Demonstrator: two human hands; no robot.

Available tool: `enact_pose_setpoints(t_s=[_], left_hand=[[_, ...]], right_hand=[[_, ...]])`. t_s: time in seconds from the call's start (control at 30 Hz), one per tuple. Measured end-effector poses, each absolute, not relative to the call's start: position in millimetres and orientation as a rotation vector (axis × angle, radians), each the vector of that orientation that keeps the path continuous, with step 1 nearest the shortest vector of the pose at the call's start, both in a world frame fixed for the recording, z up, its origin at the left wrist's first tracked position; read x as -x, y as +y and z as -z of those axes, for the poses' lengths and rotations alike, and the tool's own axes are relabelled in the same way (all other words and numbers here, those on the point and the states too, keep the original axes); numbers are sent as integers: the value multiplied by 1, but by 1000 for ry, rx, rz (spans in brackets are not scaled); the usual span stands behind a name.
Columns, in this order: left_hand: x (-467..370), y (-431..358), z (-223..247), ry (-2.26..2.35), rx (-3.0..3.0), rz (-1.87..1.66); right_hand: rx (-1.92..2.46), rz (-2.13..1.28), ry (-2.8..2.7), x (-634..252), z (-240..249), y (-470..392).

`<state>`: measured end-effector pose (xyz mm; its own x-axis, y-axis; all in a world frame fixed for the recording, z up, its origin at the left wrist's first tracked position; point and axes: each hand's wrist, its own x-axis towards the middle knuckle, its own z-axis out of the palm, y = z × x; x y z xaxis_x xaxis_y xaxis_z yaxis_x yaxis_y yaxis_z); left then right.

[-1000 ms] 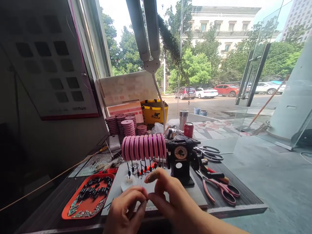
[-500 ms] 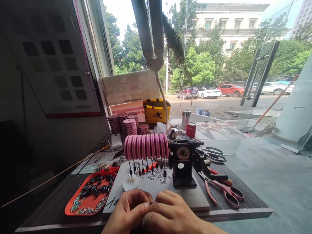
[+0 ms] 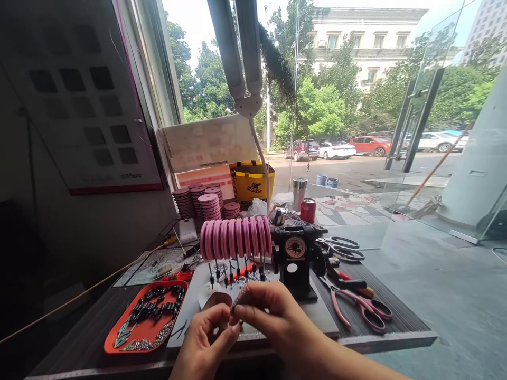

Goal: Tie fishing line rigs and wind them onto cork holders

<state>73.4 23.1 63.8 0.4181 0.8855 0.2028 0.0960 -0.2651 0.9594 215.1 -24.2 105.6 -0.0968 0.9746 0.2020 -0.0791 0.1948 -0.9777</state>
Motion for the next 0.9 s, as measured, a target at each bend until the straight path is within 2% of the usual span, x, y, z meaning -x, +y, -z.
enact_pose_setpoints(t_s=[0.13, 0.23, 0.43, 0.6, 0.7, 0.83, 0.9], left_hand=[[-74, 23, -65, 865, -1651, -987], [-77, 20, -60, 881, -1725, -1128], [-82, 9, -43, 920, -2400, -1664], [-79, 12, -42, 681, -2577, -1727], [-78, 17, -54, 656, -2154, -1445], [-77, 25, -70, 715, -1204, -726], [-78, 27, -73, 707, -956, -539]], right_hand=[[912, -1199, -1257, -215, -102, -19], [927, -1171, -1238, -216, -103, -20], [981, -1151, -1212, -216, -111, -16], [1016, -1127, -1285, -220, -106, -13], [1068, -791, -1552, -226, -98, -22], [1013, 96, -2242, -233, -88, -35], [917, 419, -2362, -235, -83, -37]])
